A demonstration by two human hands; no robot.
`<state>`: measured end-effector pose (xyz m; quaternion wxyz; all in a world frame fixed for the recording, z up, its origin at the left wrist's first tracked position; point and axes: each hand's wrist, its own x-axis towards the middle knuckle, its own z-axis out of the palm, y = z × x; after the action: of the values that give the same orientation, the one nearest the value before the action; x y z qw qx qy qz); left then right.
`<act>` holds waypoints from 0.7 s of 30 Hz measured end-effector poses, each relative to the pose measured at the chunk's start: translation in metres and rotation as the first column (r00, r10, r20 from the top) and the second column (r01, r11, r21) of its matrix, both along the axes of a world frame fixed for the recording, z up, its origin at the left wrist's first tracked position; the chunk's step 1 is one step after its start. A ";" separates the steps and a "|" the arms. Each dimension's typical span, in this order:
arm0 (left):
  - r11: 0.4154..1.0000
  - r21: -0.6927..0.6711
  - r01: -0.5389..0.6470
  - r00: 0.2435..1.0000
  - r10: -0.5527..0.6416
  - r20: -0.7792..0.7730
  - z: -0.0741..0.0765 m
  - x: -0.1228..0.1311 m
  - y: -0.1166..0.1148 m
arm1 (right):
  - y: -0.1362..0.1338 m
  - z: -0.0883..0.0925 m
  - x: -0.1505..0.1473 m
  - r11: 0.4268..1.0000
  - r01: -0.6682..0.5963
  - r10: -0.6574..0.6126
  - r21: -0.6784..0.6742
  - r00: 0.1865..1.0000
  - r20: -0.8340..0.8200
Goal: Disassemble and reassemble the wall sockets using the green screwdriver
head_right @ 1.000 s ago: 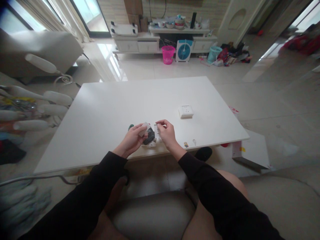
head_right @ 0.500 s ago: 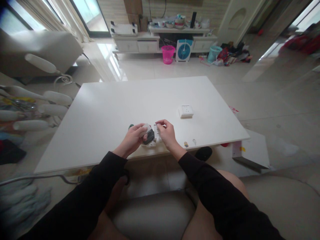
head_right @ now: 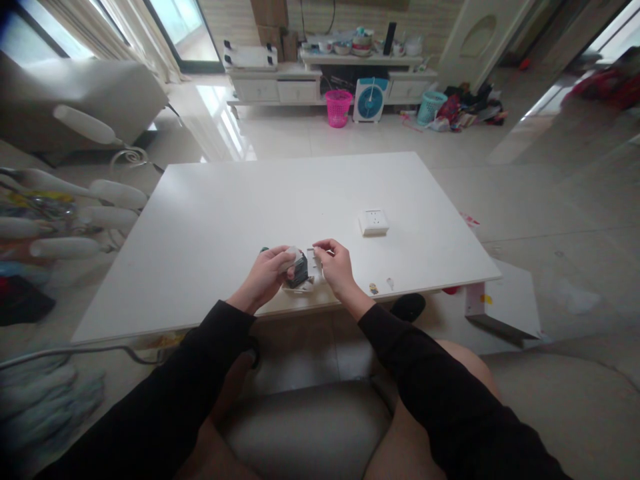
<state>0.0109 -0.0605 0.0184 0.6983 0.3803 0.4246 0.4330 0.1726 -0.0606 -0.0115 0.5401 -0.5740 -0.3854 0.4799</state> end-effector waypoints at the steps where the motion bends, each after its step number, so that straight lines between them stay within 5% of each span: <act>1: 1.000 0.007 0.000 1.000 0.000 -0.008 -0.001 0.000 0.000 | 0.000 0.000 0.000 1.000 -0.001 0.001 -0.007 1.000 -0.005; 21: 0.978 -0.136 -0.155 0.987 0.147 -0.068 -0.004 0.002 0.003 | 0.000 0.001 -0.002 1.000 -0.011 0.010 -0.011 0.996 -0.090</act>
<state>0.0125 -0.0577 0.0139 0.6759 0.3090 0.5017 0.4427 0.1706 -0.0602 -0.0103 0.5512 -0.5529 -0.3611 0.5101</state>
